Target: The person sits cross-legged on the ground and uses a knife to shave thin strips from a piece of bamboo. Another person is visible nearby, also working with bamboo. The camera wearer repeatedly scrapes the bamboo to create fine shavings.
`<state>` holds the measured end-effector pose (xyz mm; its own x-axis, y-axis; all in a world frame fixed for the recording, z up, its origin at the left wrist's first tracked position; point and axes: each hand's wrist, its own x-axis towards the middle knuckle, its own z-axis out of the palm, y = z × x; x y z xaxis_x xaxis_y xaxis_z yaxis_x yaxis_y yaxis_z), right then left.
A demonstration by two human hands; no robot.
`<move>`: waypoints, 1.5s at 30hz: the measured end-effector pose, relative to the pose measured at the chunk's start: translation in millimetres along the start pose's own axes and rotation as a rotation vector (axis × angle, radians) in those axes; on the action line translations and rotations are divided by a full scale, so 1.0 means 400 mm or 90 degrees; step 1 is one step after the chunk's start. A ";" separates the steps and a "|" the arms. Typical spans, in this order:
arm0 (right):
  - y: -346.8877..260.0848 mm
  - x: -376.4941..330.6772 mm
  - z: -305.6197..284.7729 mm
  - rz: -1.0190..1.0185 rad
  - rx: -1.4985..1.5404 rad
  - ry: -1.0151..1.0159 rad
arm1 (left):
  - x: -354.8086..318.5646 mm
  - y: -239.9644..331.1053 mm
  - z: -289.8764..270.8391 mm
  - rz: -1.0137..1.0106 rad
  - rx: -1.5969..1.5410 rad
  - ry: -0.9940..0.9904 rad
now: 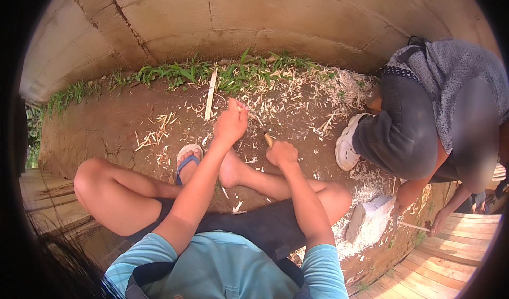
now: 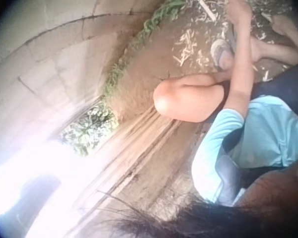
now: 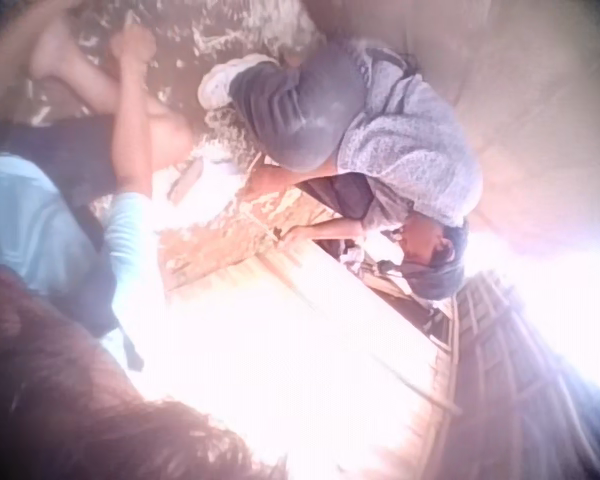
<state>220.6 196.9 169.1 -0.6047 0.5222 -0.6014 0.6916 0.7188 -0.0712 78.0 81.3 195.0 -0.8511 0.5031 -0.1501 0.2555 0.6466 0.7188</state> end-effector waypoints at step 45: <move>0.017 0.021 0.051 -0.162 0.300 0.137 | 0.028 -0.039 -0.007 -0.027 -0.051 -0.012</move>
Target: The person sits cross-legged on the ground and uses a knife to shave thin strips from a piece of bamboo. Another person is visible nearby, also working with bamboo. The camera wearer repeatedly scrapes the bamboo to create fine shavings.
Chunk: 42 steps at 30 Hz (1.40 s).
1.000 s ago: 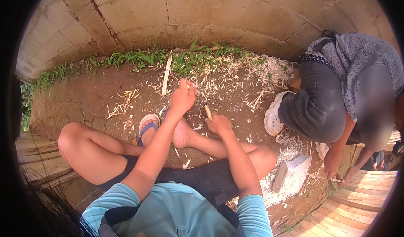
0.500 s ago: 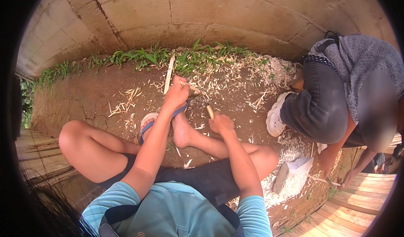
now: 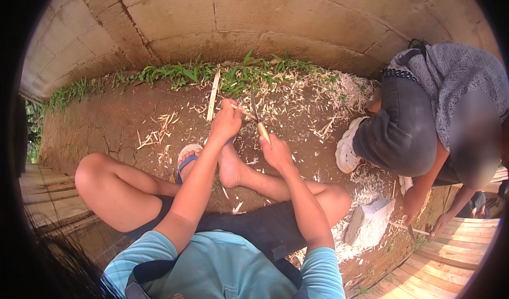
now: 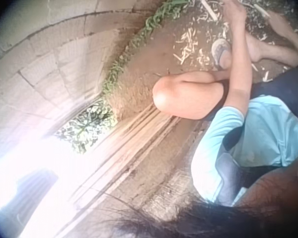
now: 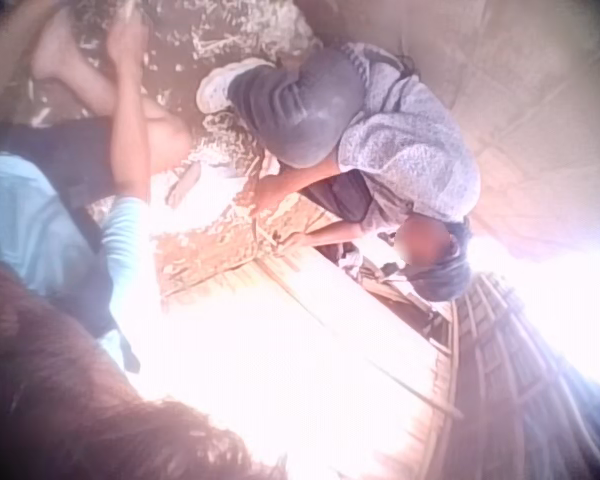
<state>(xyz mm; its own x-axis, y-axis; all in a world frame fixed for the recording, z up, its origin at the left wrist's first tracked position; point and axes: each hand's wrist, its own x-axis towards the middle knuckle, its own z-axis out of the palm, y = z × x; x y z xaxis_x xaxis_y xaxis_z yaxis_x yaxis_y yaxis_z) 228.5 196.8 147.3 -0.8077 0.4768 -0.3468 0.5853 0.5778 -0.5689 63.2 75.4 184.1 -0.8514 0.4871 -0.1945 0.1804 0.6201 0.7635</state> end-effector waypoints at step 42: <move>0.002 -0.017 0.046 0.136 -0.243 -0.200 | -0.008 0.006 0.007 0.031 0.035 -0.024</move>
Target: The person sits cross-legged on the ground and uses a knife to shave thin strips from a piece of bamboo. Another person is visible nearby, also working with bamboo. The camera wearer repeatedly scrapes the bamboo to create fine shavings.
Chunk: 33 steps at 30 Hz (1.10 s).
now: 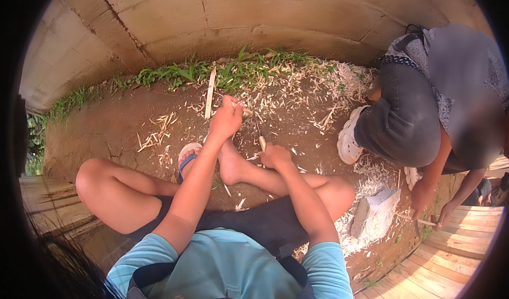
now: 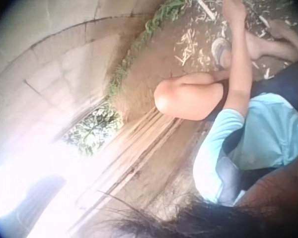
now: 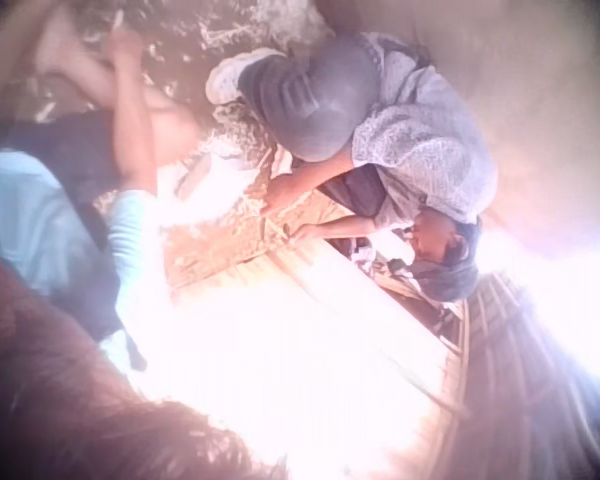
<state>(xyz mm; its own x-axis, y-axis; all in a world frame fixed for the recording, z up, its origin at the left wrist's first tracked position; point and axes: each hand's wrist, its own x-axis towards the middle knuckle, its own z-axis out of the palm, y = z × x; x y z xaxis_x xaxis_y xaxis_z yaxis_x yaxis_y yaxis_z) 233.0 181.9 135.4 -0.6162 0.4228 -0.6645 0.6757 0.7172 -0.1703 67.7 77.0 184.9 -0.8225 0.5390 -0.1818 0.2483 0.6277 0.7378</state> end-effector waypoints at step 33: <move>-0.036 -0.134 -0.127 -0.255 0.492 0.528 | 0.029 -0.045 0.031 0.073 -0.055 0.088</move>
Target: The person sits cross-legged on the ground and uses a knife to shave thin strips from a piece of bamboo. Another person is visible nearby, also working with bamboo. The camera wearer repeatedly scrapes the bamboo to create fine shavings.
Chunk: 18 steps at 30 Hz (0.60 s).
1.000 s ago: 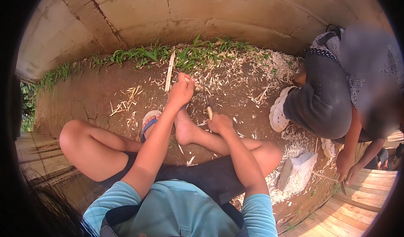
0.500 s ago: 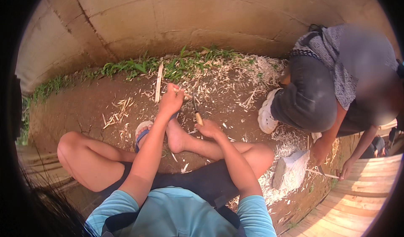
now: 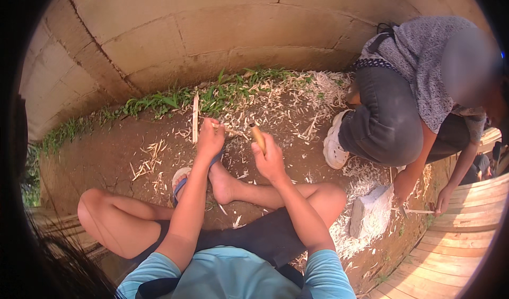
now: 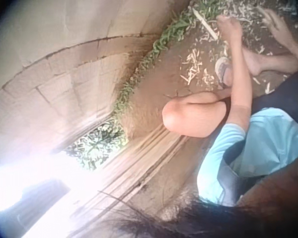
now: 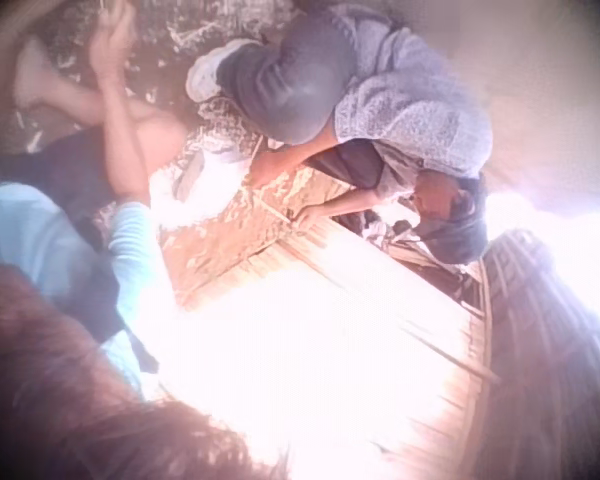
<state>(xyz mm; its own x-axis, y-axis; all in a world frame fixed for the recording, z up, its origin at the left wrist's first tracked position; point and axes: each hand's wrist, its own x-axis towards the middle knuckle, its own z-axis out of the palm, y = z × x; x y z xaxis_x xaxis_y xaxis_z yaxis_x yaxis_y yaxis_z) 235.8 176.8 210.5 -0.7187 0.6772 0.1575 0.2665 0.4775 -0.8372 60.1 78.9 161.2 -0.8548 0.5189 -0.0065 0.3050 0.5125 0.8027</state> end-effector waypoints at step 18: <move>0.104 0.036 0.053 0.276 -0.454 -0.465 | 0.021 0.015 -0.012 -0.075 -0.064 -0.046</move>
<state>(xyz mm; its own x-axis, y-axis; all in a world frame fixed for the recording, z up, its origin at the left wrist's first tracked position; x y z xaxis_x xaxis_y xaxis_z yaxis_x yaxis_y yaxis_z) 222.9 194.5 166.9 -0.6183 0.4837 -0.6195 0.7267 0.6520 -0.2162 52.8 82.9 168.7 -0.8485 0.5094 -0.1434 0.1584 0.5030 0.8496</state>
